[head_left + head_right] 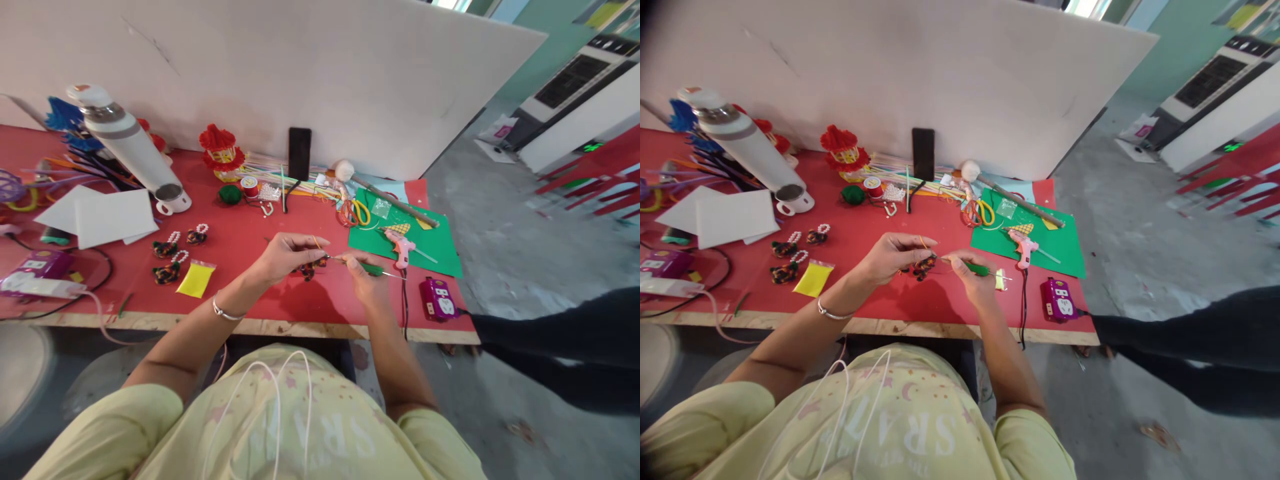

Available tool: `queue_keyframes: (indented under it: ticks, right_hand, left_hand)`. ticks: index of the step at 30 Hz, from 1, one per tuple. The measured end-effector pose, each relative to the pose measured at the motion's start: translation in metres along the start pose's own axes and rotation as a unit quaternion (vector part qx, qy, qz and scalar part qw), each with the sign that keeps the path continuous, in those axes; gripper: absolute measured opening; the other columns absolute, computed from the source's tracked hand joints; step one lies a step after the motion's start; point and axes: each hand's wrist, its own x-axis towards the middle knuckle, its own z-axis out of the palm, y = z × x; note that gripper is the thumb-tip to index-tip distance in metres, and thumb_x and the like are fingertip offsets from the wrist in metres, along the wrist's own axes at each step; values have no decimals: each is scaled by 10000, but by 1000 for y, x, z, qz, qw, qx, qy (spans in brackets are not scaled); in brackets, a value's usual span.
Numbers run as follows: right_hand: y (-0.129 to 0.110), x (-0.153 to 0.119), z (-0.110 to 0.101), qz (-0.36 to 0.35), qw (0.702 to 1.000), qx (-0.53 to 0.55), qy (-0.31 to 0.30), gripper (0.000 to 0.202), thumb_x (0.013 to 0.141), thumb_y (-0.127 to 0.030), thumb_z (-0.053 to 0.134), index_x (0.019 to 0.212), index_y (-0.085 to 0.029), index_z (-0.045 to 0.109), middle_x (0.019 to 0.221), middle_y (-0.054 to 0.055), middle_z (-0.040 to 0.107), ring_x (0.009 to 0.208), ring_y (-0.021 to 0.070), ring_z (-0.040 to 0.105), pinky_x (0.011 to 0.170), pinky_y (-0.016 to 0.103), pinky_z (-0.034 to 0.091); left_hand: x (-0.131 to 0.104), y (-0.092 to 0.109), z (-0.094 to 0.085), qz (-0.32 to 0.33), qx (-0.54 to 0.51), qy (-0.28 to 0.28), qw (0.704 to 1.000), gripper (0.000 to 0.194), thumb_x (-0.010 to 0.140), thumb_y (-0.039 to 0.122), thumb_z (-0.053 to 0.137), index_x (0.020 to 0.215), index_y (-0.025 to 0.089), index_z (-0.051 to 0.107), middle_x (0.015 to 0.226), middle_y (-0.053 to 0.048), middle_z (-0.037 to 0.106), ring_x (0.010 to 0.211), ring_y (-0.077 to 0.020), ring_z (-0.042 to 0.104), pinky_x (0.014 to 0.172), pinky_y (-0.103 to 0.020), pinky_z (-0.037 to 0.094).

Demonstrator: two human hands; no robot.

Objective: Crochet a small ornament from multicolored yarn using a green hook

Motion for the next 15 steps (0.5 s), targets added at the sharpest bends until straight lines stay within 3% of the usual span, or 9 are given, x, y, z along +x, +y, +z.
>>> queue_keyframes:
  ticks: [15]
  right_hand:
    - [19,-7,13,17,996,38,75,168,864,-466,803,885,-301,822,890,-9,852,875,207,794,907,386,624]
  left_hand:
    - [3,-8,-2,-2,24,-21,999,598,704,253,934,1262,116,769,883,-73,802,697,-158,734,653,-277,577]
